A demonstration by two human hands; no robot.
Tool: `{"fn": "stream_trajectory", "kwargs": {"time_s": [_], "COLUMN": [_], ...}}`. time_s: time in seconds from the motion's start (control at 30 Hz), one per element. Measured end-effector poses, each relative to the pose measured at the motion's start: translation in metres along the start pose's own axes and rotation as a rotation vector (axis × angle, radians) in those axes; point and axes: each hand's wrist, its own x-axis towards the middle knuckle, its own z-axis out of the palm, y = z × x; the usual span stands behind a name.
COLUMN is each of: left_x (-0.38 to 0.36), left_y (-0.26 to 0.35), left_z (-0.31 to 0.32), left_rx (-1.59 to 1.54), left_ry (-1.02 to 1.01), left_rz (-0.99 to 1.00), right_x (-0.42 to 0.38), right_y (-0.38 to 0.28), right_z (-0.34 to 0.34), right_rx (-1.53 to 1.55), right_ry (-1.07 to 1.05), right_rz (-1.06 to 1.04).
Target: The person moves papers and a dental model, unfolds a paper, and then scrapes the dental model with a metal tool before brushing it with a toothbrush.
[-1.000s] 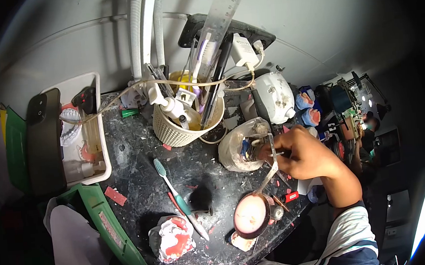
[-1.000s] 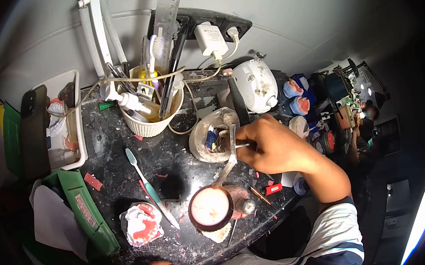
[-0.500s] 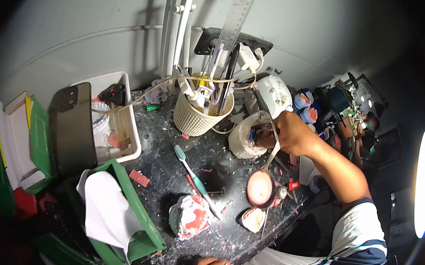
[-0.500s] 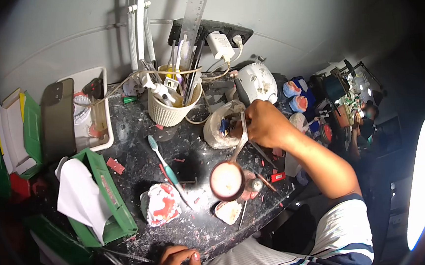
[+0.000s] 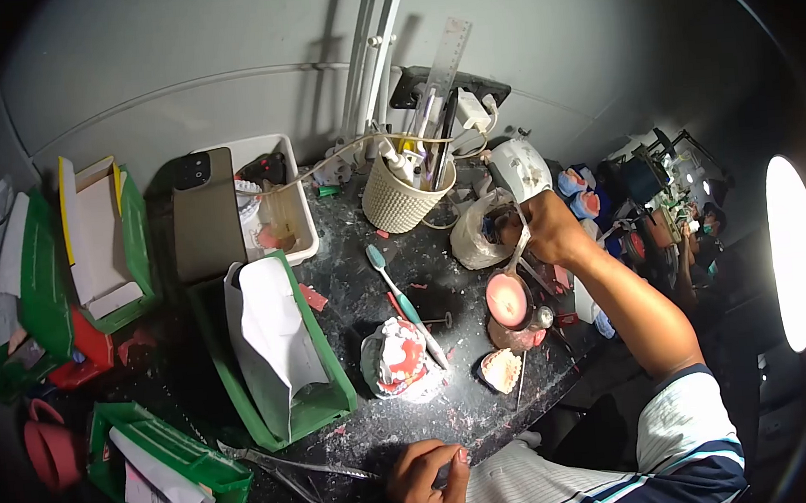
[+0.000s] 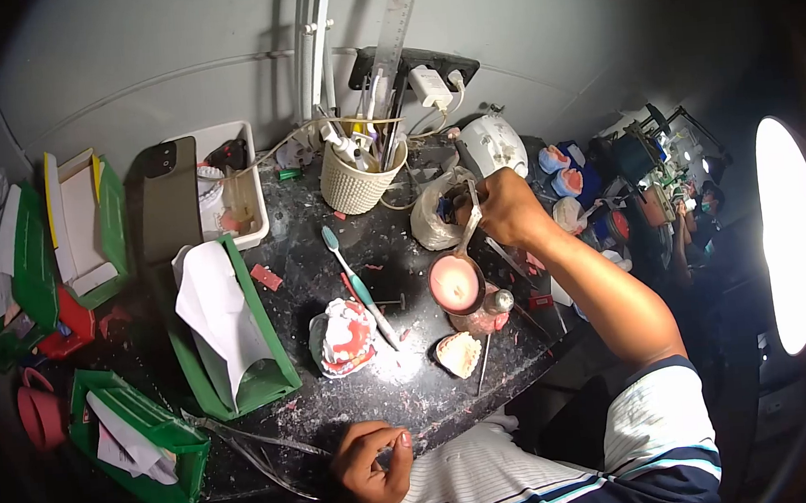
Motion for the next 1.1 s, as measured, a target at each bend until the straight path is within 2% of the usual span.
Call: {"fn": "stream_trajectory", "kwargs": {"time_s": [0.13,0.17,0.2,0.27,0.43,0.53,0.6,0.63,0.77,0.9,0.97,1.1], "left_x": [-0.003,-0.004,-0.005,-0.007,-0.009,-0.006,-0.004,-0.003,-0.002,-0.001,0.002,0.009], "left_y": [0.001,0.001,0.000,-0.002,-0.003,0.000,0.000,0.001,0.003,0.001,0.001,0.013], "left_z": [0.006,0.008,0.010,0.012,0.016,0.013,0.012,0.012,0.011,0.017,0.022,0.030], "left_rx": [0.007,0.002,-0.002,-0.018,-0.050,-0.032,-0.028,-0.025,-0.010,0.039,0.096,0.169], "left_ry": [0.059,0.090,0.122,0.144,0.180,0.171,0.158,0.165,0.161,0.159,0.135,0.077], "left_rz": [-0.007,-0.008,-0.010,-0.015,-0.015,-0.014,0.018,0.019,0.008,-0.001,0.013,0.016], "right_x": [0.007,0.012,0.017,0.025,0.030,0.017,0.013,0.012,0.016,0.015,0.013,0.018], "right_y": [0.006,0.015,0.018,0.021,0.031,0.010,-0.001,0.002,0.015,0.021,0.026,0.031], "right_z": [-0.002,0.000,0.000,-0.001,0.007,0.002,0.000,0.003,0.008,0.008,0.022,0.031], "right_rx": [-0.040,-0.012,-0.006,-0.159,-0.051,-0.033,-0.014,-0.030,0.062,0.216,0.290,0.400], "right_ry": [-0.036,-0.034,-0.033,-0.089,-0.021,-0.058,-0.037,0.016,0.019,-0.029,0.090,0.110], "right_rz": [-0.063,-0.156,-0.162,-0.195,-0.134,-0.071,0.057,-0.006,-0.028,0.012,0.023,0.077]}}
